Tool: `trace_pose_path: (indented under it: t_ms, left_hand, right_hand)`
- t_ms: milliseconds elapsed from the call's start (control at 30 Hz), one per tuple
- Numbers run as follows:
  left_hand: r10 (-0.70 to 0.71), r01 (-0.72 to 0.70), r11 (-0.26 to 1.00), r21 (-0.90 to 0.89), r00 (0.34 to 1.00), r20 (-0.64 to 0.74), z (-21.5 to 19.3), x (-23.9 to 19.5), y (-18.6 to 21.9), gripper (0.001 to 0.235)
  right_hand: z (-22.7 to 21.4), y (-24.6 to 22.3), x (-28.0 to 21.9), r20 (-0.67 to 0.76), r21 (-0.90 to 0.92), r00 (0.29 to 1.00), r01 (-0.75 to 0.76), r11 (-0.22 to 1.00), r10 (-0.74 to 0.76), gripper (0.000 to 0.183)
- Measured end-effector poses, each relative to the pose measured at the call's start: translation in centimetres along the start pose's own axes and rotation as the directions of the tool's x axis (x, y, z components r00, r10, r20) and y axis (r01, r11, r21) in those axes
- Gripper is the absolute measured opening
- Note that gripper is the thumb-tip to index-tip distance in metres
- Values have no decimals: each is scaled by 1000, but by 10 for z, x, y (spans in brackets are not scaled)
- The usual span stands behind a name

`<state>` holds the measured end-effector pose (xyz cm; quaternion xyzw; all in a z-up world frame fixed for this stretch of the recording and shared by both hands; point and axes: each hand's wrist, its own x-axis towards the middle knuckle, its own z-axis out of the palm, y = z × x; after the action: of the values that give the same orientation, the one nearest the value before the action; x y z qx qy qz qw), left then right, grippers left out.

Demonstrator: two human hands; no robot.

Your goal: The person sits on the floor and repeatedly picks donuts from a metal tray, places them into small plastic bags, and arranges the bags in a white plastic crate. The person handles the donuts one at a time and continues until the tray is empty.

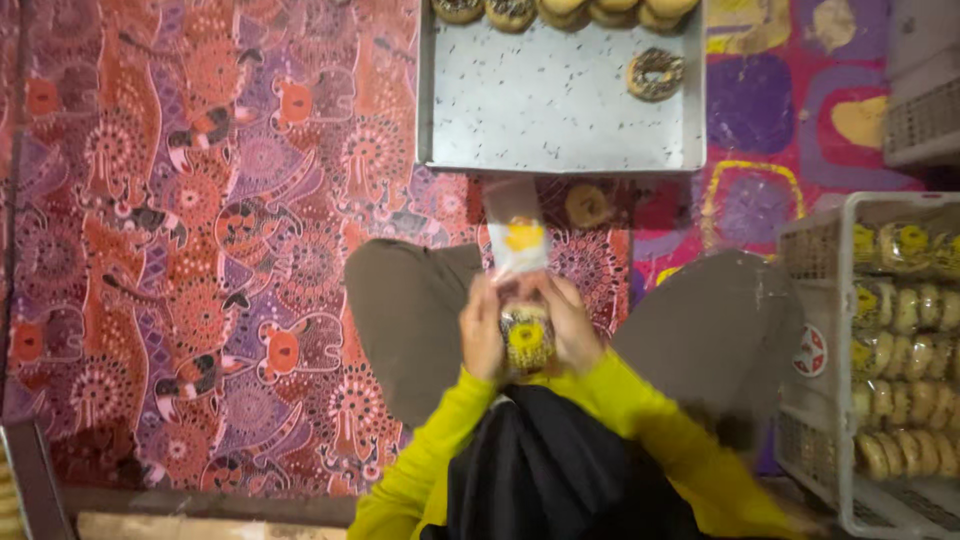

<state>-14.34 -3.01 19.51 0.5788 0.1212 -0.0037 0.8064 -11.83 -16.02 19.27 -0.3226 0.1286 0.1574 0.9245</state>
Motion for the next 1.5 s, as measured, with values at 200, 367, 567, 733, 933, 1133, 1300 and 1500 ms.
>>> trace_pose_path:
  t_ms: [200,367,567,733,933,1133,1300,1500]
  left_hand:
    - [419,-328,791,516,906,-67,-107,37,35,8]
    - [528,-374,452,810,844,95,-148,-3,11,13]
    - [256,-27,778,628,926,-277,-178,-3,-47,10]
    - [-276,344,824,449,938,-211,-161,-4,-64,33]
    - [-52,-220,616,756,947,318,-65,105,-123,77]
    - [-405,-206,-242,948,909,95,-30,221,-150,129]
    - [-427,-202,-249,947,901,80,-40,227,-161,127]
    - [-17,-128,254,959,990,137,-45,201,-164,105]
  right_hand:
    - [4,24,83,411,-565,871,474,676,-268,9]
    - [-23,83,68,375,-789,926,349,506,-54,8]
    - [-54,138,81,80,-662,991,-27,749,106,16]
    - [-88,118,83,79,-473,958,-207,857,276,35]
    - [-185,-46,147,-436,-794,882,-283,539,-179,31]
    - [-141,5,237,19,-960,962,-59,-274,-273,44]
    - [-110,57,269,3,-918,991,-51,-392,-136,40]
    - [-80,16,243,175,-943,975,125,-309,-139,40]
